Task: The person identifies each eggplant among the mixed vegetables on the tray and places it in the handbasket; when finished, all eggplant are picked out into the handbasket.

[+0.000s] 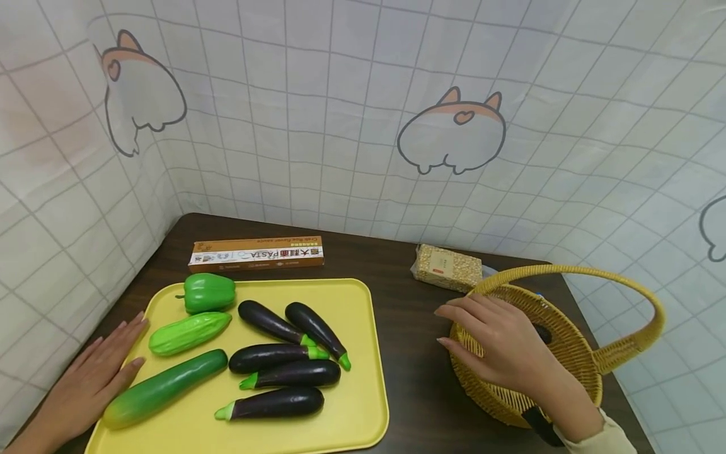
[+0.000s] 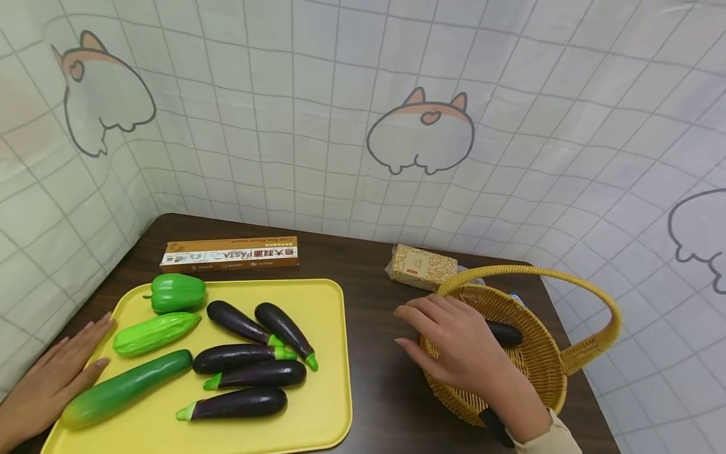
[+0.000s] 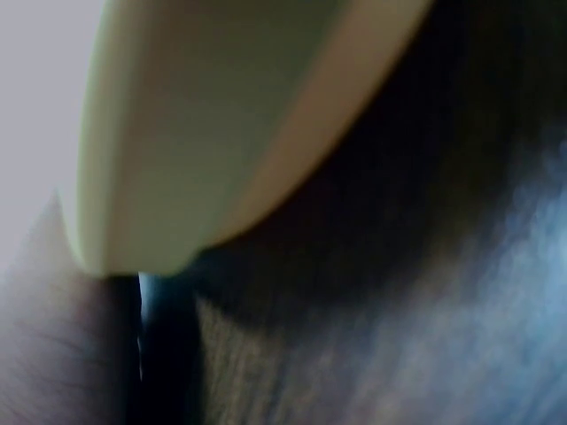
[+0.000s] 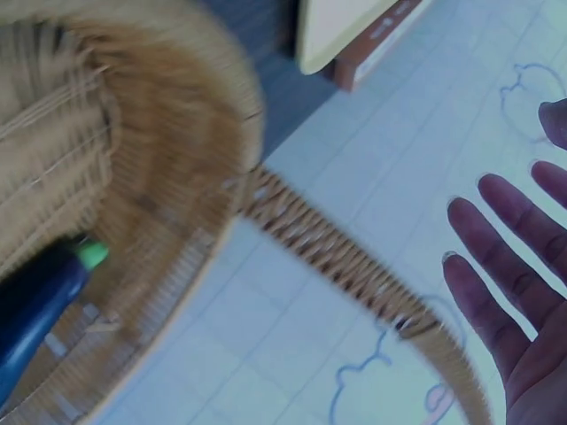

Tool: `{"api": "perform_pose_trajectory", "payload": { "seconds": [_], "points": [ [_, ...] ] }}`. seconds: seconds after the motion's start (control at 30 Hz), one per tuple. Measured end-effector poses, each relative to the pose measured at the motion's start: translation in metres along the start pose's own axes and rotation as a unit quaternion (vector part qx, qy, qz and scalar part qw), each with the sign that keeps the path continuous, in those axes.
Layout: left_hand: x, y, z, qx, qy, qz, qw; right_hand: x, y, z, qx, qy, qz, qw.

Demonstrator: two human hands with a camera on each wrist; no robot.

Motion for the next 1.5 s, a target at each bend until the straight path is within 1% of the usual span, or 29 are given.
{"api": "perform_pose_trajectory", "payload": {
  "seconds": [0.13, 0.3, 0.47, 0.57, 0.63, 0.77, 0.97, 1.13, 1.3, 1.37, 1.5],
  "points": [
    [0.000, -0.001, 0.002, 0.001, -0.004, -0.005, 1.0000, -0.006, 0.009, 0.016, 0.008, -0.020, 0.012, 0.9997],
    [0.000, -0.003, 0.003, 0.007, -0.002, -0.001, 1.0000, -0.014, 0.025, 0.031, 0.002, -0.037, 0.031, 0.9988],
    [0.000, -0.004, 0.004, 0.007, -0.003, 0.001, 1.0000, -0.018, 0.043, 0.040, -0.005, -0.036, 0.046, 0.9983],
    [0.000, -0.006, 0.005, 0.006, 0.003, 0.002, 1.0000, -0.021, 0.054, 0.044, -0.012, -0.032, 0.051, 0.9981],
    [0.001, -0.007, 0.005, 0.007, 0.009, 0.002, 0.9999, -0.023, 0.061, 0.046, -0.015, -0.034, 0.055, 0.9978],
    [0.000, -0.007, 0.006, 0.013, 0.008, 0.005, 0.9999, -0.027, 0.073, 0.052, -0.020, -0.038, 0.056, 0.9975],
    [-0.002, -0.007, 0.009, 0.017, 0.015, 0.006, 0.9997, -0.032, 0.089, 0.066, -0.032, -0.023, 0.066, 0.9970],
    [-0.004, -0.005, 0.006, 0.019, 0.007, 0.005, 0.9998, -0.034, 0.112, 0.075, -0.059, -0.008, 0.073, 0.9956],
    [-0.002, -0.002, -0.001, 0.017, -0.002, -0.005, 0.9998, -0.037, 0.134, 0.078, -0.082, -0.009, 0.076, 0.9937],
    [-0.001, -0.001, -0.003, 0.017, -0.005, -0.004, 0.9998, -0.037, 0.141, 0.079, -0.086, -0.012, 0.078, 0.9931],
    [-0.001, 0.000, 0.000, 0.019, 0.004, 0.003, 0.9998, -0.038, 0.153, 0.084, -0.084, -0.013, 0.084, 0.9929]
  ]
}}
Point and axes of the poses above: each hand's wrist, its own z-axis towards the middle knuckle, its own y-axis out of the palm, x = y × z, the point moved 1 cm from there along z, towards the middle knuckle, and after that the axes turned 5 degrees about x, right-handed, at the moved point
